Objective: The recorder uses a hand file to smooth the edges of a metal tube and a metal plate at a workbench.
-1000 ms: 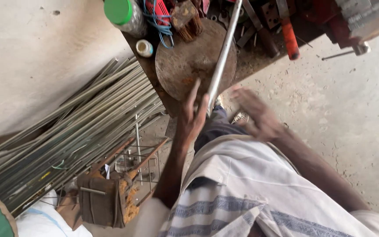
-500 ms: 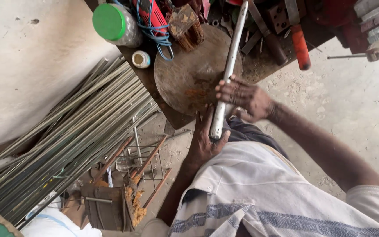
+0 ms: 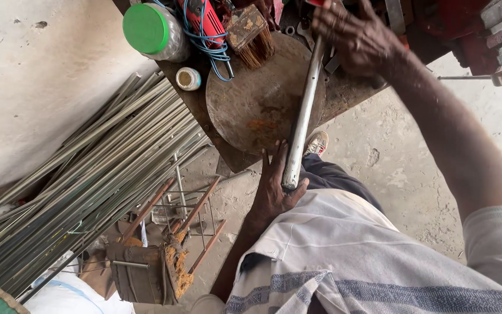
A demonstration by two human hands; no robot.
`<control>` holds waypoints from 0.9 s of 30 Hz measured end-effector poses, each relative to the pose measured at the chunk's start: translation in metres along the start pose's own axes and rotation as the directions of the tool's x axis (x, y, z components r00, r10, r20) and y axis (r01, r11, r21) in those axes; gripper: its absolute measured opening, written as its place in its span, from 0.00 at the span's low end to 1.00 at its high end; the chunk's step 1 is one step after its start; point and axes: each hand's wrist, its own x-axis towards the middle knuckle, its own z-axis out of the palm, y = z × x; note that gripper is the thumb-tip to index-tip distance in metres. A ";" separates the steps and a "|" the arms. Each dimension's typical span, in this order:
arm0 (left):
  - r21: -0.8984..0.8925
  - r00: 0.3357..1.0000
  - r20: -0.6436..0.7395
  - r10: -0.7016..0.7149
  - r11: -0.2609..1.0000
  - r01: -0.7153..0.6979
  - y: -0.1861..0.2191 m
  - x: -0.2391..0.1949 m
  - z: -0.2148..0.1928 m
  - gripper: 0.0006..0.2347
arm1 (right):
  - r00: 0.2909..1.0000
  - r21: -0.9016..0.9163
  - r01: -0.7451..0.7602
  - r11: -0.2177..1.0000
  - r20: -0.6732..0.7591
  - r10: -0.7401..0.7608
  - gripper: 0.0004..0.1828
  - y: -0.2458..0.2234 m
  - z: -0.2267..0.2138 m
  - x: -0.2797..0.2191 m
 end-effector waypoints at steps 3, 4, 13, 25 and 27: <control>-0.010 1.000 0.010 -0.018 1.000 0.018 0.004 0.000 -0.002 0.43 | 0.984 0.646 -0.174 0.743 0.084 0.157 0.50 0.004 0.005 0.013; -0.010 1.000 0.012 -0.019 1.000 0.019 0.004 0.000 -0.002 0.43 | 0.984 0.647 -0.175 0.743 0.085 0.157 0.50 -0.001 0.012 0.012; -0.064 0.997 0.024 -0.079 0.995 0.081 0.010 0.001 -0.002 0.43 | 0.964 0.624 -0.256 0.738 0.226 0.143 0.57 -0.052 -0.029 -0.005; -0.082 0.998 0.034 -0.058 0.995 0.061 0.002 0.000 0.002 0.43 | 0.985 0.799 -0.091 0.595 -0.016 0.172 0.54 -0.137 -0.066 -0.061; -0.093 0.996 0.045 -0.070 0.993 0.074 0.002 -0.001 0.003 0.43 | 0.987 0.763 -0.024 0.646 -0.086 0.139 0.49 -0.152 -0.081 -0.071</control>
